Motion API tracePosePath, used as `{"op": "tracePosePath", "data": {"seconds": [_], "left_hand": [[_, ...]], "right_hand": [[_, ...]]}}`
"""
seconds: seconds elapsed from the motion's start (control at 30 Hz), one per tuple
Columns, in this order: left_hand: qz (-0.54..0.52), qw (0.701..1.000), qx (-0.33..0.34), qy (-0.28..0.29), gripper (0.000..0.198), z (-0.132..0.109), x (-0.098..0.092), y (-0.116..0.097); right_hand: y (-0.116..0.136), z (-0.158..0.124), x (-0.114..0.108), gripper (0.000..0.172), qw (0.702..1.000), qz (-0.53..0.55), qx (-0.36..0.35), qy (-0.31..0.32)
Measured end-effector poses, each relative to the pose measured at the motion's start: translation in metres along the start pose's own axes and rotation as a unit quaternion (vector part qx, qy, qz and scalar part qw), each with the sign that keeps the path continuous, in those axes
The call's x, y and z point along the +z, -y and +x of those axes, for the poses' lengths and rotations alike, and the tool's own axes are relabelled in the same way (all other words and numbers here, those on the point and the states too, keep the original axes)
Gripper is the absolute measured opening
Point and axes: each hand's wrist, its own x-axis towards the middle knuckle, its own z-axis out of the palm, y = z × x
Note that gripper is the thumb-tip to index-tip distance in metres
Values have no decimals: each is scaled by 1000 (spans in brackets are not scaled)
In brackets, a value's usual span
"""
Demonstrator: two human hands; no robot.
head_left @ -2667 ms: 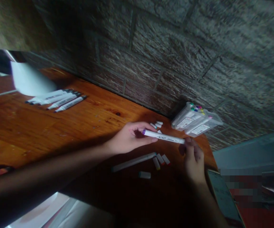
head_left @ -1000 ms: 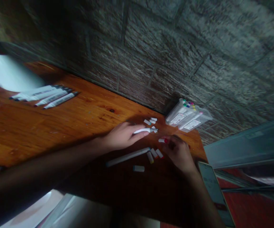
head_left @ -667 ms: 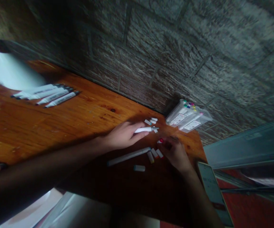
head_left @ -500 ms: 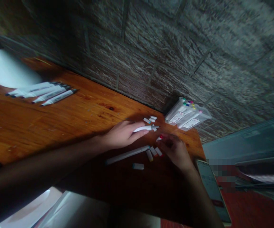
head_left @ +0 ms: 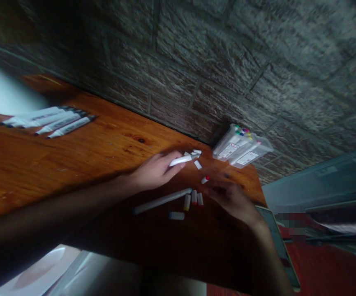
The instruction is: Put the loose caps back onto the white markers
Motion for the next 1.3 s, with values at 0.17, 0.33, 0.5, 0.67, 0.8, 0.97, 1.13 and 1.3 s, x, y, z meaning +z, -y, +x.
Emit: {"op": "tracePosePath", "data": {"seconds": [0.17, 0.33, 0.5, 0.67, 0.8, 0.97, 1.13, 1.3], "left_hand": [[87, 995, 10, 40, 33, 1, 5, 8], [154, 987, 0, 53, 33, 0, 7, 16], [184, 982, 8, 29, 32, 0, 7, 20], [129, 990, 56, -23, 30, 1, 3, 12], [48, 993, 105, 38, 29, -5, 0, -2], [42, 977, 131, 160, 22, -11, 5, -11], [98, 975, 117, 162, 24, -9, 4, -8], [102, 981, 90, 134, 17, -8, -3, -5]], "right_hand": [[3, -2, 2, 22, 996, 35, 26, 73], [7, -1, 6, 15, 995, 35, 4, 98], [8, 0, 9, 14, 995, 14, -17, 98], [9, 0, 12, 12, 995, 18, -21, 96], [12, 1, 11, 10, 995, 15, -22, 96], [12, 2, 11, 10, 996, 5, -34, 82], [14, 2, 12, 12, 996, 6, -29, 84], [12, 1, 8, 12, 996, -1, -26, 83]]}}
